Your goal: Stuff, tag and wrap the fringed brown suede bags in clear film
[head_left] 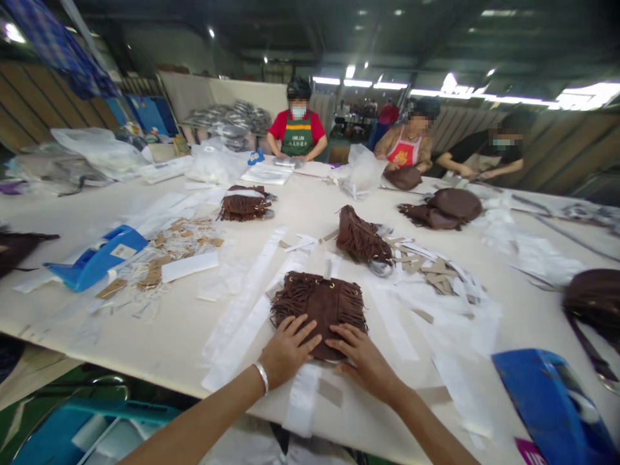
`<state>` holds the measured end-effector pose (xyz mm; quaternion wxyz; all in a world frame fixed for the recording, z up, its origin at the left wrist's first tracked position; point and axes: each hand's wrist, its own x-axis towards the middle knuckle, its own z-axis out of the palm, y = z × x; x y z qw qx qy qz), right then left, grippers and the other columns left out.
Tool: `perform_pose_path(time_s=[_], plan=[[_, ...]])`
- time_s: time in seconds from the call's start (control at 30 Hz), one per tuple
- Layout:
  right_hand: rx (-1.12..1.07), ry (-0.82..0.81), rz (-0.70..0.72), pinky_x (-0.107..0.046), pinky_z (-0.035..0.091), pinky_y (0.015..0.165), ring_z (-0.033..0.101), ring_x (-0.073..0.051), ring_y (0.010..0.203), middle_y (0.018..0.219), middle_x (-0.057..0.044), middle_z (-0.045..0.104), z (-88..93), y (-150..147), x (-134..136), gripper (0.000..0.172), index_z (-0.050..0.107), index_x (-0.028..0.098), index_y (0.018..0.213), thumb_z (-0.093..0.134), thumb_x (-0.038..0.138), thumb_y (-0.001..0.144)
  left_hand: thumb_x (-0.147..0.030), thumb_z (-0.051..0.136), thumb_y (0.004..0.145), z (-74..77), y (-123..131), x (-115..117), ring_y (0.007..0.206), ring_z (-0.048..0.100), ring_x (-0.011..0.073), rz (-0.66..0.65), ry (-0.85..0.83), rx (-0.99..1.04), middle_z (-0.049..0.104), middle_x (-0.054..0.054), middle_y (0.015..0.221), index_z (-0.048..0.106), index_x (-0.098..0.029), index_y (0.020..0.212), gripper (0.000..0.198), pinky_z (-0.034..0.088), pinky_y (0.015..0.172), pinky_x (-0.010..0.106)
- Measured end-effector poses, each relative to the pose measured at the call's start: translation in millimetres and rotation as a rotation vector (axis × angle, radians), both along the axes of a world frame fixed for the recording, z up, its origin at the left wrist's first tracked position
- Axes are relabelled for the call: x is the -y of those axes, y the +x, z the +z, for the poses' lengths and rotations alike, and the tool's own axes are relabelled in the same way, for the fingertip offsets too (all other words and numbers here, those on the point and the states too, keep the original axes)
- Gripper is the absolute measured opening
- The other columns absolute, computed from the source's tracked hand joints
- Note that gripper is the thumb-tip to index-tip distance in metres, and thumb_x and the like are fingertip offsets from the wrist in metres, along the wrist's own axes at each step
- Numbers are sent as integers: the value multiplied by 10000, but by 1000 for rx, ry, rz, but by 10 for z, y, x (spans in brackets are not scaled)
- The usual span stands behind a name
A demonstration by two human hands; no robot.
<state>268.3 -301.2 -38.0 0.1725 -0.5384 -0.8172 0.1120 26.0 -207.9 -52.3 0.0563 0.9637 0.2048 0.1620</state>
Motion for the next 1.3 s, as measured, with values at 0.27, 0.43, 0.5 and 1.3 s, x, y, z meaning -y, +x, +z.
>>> perform_pose_path(time_s=[0.27, 0.43, 0.5, 1.3], plan=[[-26, -9, -27, -513, 404, 1057, 440, -285, 1290, 1413, -73, 495, -115, -20, 4, 397, 576, 301, 1260, 590, 265, 864, -556, 452, 922, 240, 54, 3, 1333, 389, 319, -17, -43, 42, 504, 104, 1415, 549, -227, 1294, 506, 261, 1095, 540], [2, -28, -41, -503, 429, 1038, 463, -300, 1268, 1359, -79, 537, -134, -22, -20, 386, 609, 289, 1193, 635, 255, 810, -520, 370, 961, 313, 362, -156, 1395, 301, 298, -103, -37, 36, 417, 89, 1490, 443, -203, 1400, 546, 184, 1147, 524], [18, -10, -39, -500, 450, 1017, 476, -307, 1260, 1374, -80, 532, -177, -4, -32, 410, 606, 296, 1209, 648, 280, 801, -571, 383, 941, 286, 384, -271, 1408, 275, 307, -80, -64, 28, 406, 79, 1499, 425, -233, 1413, 582, 161, 1149, 560], [148, 103, 14, -456, 438, 1013, 423, -301, 1301, 1484, -58, 417, -725, 218, -11, 481, 549, 299, 1288, 642, 382, 824, -322, 530, 907, 336, 349, -1200, 1158, 499, 287, 145, -185, -34, 568, 105, 1201, 587, -204, 1083, 219, 380, 990, 466]])
